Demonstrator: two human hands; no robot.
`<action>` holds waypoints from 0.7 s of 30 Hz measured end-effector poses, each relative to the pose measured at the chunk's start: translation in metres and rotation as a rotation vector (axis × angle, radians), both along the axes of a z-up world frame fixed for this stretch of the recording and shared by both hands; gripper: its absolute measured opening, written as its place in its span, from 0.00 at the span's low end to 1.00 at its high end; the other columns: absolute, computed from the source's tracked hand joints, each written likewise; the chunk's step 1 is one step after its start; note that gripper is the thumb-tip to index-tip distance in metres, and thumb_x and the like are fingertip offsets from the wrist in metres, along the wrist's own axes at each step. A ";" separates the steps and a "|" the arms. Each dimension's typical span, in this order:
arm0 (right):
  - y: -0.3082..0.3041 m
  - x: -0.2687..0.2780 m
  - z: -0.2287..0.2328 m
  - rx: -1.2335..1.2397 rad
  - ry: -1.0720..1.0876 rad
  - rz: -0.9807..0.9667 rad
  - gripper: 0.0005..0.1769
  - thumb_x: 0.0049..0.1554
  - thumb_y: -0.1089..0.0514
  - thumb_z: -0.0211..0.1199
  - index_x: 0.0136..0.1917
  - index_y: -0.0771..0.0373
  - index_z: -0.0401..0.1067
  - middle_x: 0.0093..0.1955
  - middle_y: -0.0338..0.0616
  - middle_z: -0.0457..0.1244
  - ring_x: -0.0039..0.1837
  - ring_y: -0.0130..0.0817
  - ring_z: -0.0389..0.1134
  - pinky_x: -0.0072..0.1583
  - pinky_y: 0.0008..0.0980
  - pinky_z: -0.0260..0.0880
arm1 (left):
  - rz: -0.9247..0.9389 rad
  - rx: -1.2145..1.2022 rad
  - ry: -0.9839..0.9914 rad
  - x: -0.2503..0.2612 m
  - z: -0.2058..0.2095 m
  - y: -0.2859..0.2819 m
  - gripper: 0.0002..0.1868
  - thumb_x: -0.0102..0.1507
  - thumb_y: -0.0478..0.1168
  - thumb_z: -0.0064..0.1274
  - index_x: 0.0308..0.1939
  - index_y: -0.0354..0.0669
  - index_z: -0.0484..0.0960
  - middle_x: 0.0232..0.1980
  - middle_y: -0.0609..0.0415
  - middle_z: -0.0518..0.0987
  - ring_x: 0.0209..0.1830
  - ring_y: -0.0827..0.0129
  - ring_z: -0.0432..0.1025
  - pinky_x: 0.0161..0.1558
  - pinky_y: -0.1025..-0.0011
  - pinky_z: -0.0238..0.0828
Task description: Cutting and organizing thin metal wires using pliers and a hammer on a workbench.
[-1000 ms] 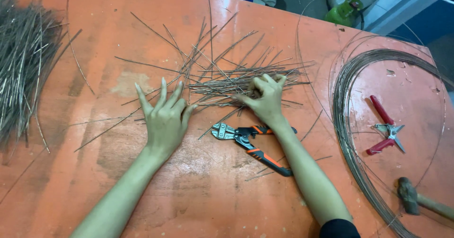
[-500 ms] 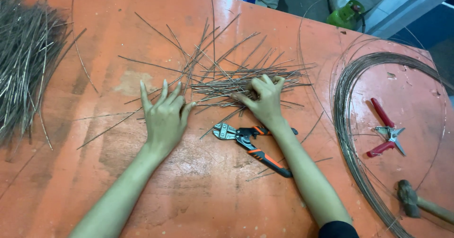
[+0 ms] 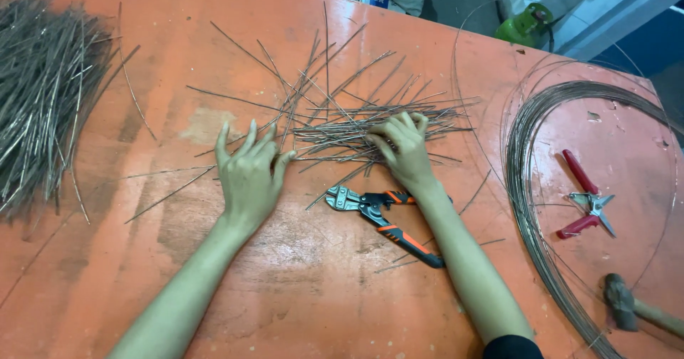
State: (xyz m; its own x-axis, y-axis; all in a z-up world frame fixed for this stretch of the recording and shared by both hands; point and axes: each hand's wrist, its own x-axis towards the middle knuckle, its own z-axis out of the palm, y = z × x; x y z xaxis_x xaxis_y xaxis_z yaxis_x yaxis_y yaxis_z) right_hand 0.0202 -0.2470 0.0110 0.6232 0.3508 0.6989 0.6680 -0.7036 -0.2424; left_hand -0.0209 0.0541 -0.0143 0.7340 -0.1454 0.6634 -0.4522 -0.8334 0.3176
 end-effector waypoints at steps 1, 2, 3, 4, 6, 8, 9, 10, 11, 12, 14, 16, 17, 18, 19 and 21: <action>-0.001 0.003 -0.001 0.000 -0.003 0.001 0.04 0.61 0.52 0.69 0.47 0.51 0.76 0.40 0.35 0.67 0.50 0.34 0.66 0.63 0.42 0.52 | 0.001 0.000 -0.003 0.001 0.000 0.001 0.19 0.69 0.54 0.55 0.32 0.45 0.78 0.57 0.51 0.85 0.63 0.48 0.76 0.74 0.40 0.44; -0.004 0.004 -0.003 -0.001 -0.034 -0.026 0.07 0.60 0.50 0.70 0.47 0.51 0.76 0.39 0.35 0.66 0.50 0.35 0.66 0.64 0.43 0.52 | -0.002 0.000 -0.012 0.001 -0.001 0.001 0.19 0.69 0.54 0.56 0.31 0.45 0.78 0.57 0.51 0.85 0.63 0.48 0.76 0.74 0.41 0.44; -0.006 0.005 -0.005 -0.001 -0.065 -0.054 0.09 0.59 0.48 0.71 0.47 0.51 0.76 0.38 0.35 0.65 0.51 0.35 0.65 0.64 0.43 0.52 | -0.005 0.001 -0.020 0.001 -0.002 0.001 0.19 0.69 0.54 0.56 0.31 0.45 0.77 0.57 0.51 0.85 0.63 0.48 0.77 0.74 0.42 0.45; -0.006 0.004 -0.003 -0.002 -0.065 -0.053 0.09 0.59 0.48 0.71 0.47 0.51 0.76 0.38 0.35 0.65 0.51 0.35 0.65 0.64 0.43 0.52 | -0.003 0.000 -0.021 0.002 -0.001 0.000 0.19 0.69 0.54 0.56 0.31 0.45 0.77 0.57 0.51 0.85 0.63 0.48 0.77 0.74 0.42 0.45; -0.004 0.000 -0.002 -0.025 -0.067 -0.066 0.12 0.58 0.45 0.71 0.45 0.52 0.74 0.39 0.36 0.65 0.52 0.36 0.65 0.65 0.44 0.51 | -0.013 0.004 -0.023 0.001 -0.001 -0.001 0.20 0.69 0.54 0.55 0.30 0.45 0.78 0.56 0.49 0.85 0.63 0.48 0.77 0.73 0.41 0.47; -0.004 0.001 -0.005 -0.054 -0.085 -0.073 0.13 0.58 0.44 0.71 0.44 0.51 0.73 0.38 0.36 0.64 0.52 0.36 0.65 0.65 0.45 0.51 | -0.010 0.019 -0.039 -0.001 0.004 -0.003 0.19 0.69 0.54 0.56 0.31 0.45 0.78 0.56 0.49 0.86 0.63 0.48 0.77 0.72 0.42 0.47; -0.004 0.002 -0.006 -0.085 -0.106 -0.083 0.15 0.58 0.42 0.71 0.42 0.51 0.72 0.37 0.36 0.63 0.51 0.36 0.64 0.65 0.46 0.50 | -0.012 0.030 -0.057 -0.001 0.007 -0.003 0.19 0.69 0.53 0.56 0.31 0.45 0.79 0.56 0.48 0.86 0.63 0.49 0.76 0.72 0.43 0.48; -0.002 0.001 -0.005 -0.084 -0.108 -0.081 0.15 0.58 0.42 0.71 0.42 0.51 0.72 0.37 0.36 0.63 0.51 0.36 0.64 0.65 0.46 0.50 | -0.009 0.032 -0.059 0.000 0.006 -0.003 0.19 0.69 0.53 0.56 0.31 0.45 0.79 0.56 0.48 0.86 0.63 0.49 0.76 0.72 0.43 0.48; -0.001 0.001 -0.005 -0.070 -0.098 -0.073 0.14 0.58 0.44 0.72 0.43 0.52 0.72 0.37 0.36 0.63 0.51 0.36 0.64 0.64 0.46 0.51 | -0.008 0.031 -0.065 0.000 0.004 -0.003 0.19 0.69 0.53 0.56 0.31 0.45 0.79 0.56 0.48 0.86 0.63 0.49 0.76 0.72 0.44 0.49; 0.000 -0.001 -0.004 -0.057 -0.085 -0.066 0.13 0.58 0.45 0.72 0.43 0.52 0.72 0.37 0.36 0.64 0.51 0.37 0.65 0.64 0.46 0.51 | -0.008 0.029 -0.069 0.000 0.003 -0.003 0.19 0.69 0.53 0.55 0.31 0.45 0.79 0.56 0.48 0.85 0.63 0.49 0.76 0.72 0.44 0.49; -0.001 0.001 -0.007 -0.019 -0.052 -0.054 0.11 0.59 0.47 0.71 0.45 0.51 0.73 0.38 0.34 0.65 0.51 0.36 0.64 0.64 0.45 0.51 | -0.005 0.027 -0.044 0.000 0.005 -0.001 0.19 0.69 0.53 0.55 0.31 0.45 0.79 0.57 0.48 0.85 0.64 0.50 0.76 0.72 0.44 0.49; -0.001 0.001 -0.008 0.020 -0.020 -0.043 0.08 0.60 0.49 0.71 0.46 0.50 0.74 0.40 0.33 0.66 0.52 0.35 0.64 0.64 0.43 0.51 | -0.002 0.024 -0.020 0.000 0.005 0.000 0.18 0.69 0.53 0.55 0.32 0.45 0.79 0.57 0.48 0.85 0.64 0.50 0.76 0.71 0.45 0.50; 0.000 0.001 -0.007 0.022 -0.003 -0.045 0.08 0.60 0.49 0.71 0.46 0.51 0.74 0.40 0.33 0.67 0.52 0.35 0.64 0.64 0.43 0.51 | -0.009 0.021 -0.010 0.001 0.004 0.001 0.18 0.69 0.53 0.55 0.32 0.45 0.79 0.57 0.48 0.85 0.64 0.51 0.76 0.72 0.45 0.49; 0.000 0.001 -0.006 0.024 0.014 -0.047 0.08 0.60 0.50 0.71 0.46 0.51 0.74 0.40 0.34 0.67 0.52 0.35 0.64 0.64 0.43 0.51 | -0.015 0.016 0.001 0.002 0.003 0.001 0.18 0.69 0.53 0.55 0.32 0.45 0.79 0.57 0.49 0.85 0.64 0.51 0.76 0.72 0.45 0.49; 0.001 0.000 -0.005 0.024 0.014 -0.048 0.08 0.60 0.50 0.71 0.46 0.51 0.74 0.40 0.34 0.67 0.52 0.35 0.64 0.64 0.43 0.51 | -0.016 0.016 0.000 0.002 0.004 0.001 0.18 0.69 0.53 0.55 0.32 0.45 0.79 0.57 0.49 0.85 0.64 0.51 0.76 0.72 0.45 0.49; 0.002 -0.002 -0.003 0.050 0.074 -0.044 0.08 0.60 0.50 0.70 0.45 0.52 0.73 0.39 0.34 0.67 0.50 0.36 0.64 0.62 0.43 0.51 | -0.024 0.010 0.003 0.001 0.005 -0.001 0.18 0.68 0.52 0.56 0.31 0.45 0.79 0.57 0.49 0.85 0.65 0.52 0.76 0.72 0.46 0.48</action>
State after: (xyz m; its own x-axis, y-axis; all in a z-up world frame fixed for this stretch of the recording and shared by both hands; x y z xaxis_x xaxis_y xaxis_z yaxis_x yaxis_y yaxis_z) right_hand 0.0187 -0.2451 0.0077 0.6881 0.2878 0.6661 0.6157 -0.7174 -0.3260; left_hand -0.0201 0.0536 -0.0093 0.7320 -0.1692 0.6600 -0.4710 -0.8255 0.3108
